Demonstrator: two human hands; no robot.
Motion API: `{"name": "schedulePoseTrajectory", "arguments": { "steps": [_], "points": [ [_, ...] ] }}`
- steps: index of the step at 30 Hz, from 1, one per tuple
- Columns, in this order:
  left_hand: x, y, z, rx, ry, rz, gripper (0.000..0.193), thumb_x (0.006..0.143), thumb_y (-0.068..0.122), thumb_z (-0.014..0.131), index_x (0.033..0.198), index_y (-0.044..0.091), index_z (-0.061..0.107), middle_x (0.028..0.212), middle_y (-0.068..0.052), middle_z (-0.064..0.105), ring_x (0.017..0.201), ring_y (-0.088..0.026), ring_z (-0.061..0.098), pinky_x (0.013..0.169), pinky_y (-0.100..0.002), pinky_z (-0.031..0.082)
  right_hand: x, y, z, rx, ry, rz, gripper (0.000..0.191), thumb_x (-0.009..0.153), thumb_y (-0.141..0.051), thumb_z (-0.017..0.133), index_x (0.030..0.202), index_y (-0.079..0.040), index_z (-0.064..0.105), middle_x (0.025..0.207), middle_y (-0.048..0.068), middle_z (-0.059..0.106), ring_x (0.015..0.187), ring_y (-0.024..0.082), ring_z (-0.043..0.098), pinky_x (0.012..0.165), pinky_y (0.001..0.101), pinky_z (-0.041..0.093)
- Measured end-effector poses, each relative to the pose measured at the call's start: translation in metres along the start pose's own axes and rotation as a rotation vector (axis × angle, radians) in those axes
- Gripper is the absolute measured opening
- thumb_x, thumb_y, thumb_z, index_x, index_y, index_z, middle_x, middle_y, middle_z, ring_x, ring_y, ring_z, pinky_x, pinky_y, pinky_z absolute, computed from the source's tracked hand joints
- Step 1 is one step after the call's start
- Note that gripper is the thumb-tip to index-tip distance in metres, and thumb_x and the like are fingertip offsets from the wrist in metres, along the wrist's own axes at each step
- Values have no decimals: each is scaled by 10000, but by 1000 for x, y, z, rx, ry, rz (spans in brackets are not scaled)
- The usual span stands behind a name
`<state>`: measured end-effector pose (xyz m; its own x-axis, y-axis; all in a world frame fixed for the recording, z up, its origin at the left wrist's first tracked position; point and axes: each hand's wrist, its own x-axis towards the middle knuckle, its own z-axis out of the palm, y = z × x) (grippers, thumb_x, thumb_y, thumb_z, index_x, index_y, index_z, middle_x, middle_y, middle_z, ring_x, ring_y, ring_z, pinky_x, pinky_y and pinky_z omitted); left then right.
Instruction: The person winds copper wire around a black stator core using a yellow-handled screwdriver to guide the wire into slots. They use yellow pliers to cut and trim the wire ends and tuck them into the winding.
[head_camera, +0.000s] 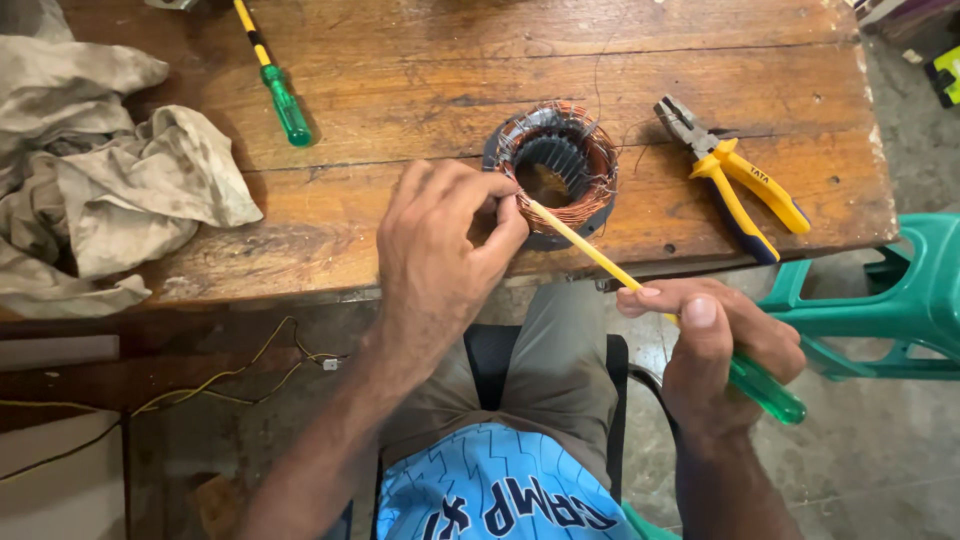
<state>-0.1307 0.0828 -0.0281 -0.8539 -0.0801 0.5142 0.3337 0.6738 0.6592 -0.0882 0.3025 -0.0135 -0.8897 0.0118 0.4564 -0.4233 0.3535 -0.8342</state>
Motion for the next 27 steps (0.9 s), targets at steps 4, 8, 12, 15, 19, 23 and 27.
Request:
{"name": "schedulePoseTrajectory", "arguments": {
  "steps": [4,8,12,15,19,23,27],
  "points": [
    [10,-4,-3,102,-62,66,106,928,112,714,995,46,665,958,-106,645,956,-309,610,846,-447,504,2,-2,1,30,-7,39,397,1102,-225,507,940,74,711,849,187,743,748,245,749,773,319,628],
    [14,-5,-3,-65,-103,-55,122,953,142,675,994,35,633,952,-113,635,921,-301,605,815,-440,489,4,2,7,79,-1,108,385,1099,-213,494,962,81,702,859,200,741,737,258,747,751,340,626],
    [13,-3,-3,-234,-156,-249,147,960,184,645,976,38,641,899,-86,652,836,-239,624,772,-396,505,2,11,18,281,119,173,392,1094,-195,489,925,100,683,830,239,715,700,290,727,730,398,635],
    [15,-1,-8,-210,-246,-318,163,944,203,656,962,40,653,860,-87,649,821,-235,621,773,-397,504,-6,17,21,317,153,120,407,1116,-198,485,913,111,655,832,267,694,709,316,722,761,436,652],
    [14,6,-22,-215,-196,-171,134,988,149,640,1057,39,673,981,-90,668,975,-261,616,857,-412,488,-15,28,25,538,236,190,409,1154,-226,502,949,103,631,803,287,681,669,343,695,740,460,623],
    [14,13,-31,-139,-184,-152,224,921,165,694,1095,25,674,900,-101,626,929,-265,604,857,-420,482,-18,35,21,781,265,284,437,1177,-314,500,1026,73,634,863,302,695,739,360,712,804,476,622],
    [21,11,-25,-99,-125,-60,164,940,173,719,1056,58,727,943,-82,656,974,-263,615,861,-422,502,-17,42,18,715,214,263,483,1183,-335,497,990,89,626,878,304,694,750,355,714,801,478,623]
  ]
}}
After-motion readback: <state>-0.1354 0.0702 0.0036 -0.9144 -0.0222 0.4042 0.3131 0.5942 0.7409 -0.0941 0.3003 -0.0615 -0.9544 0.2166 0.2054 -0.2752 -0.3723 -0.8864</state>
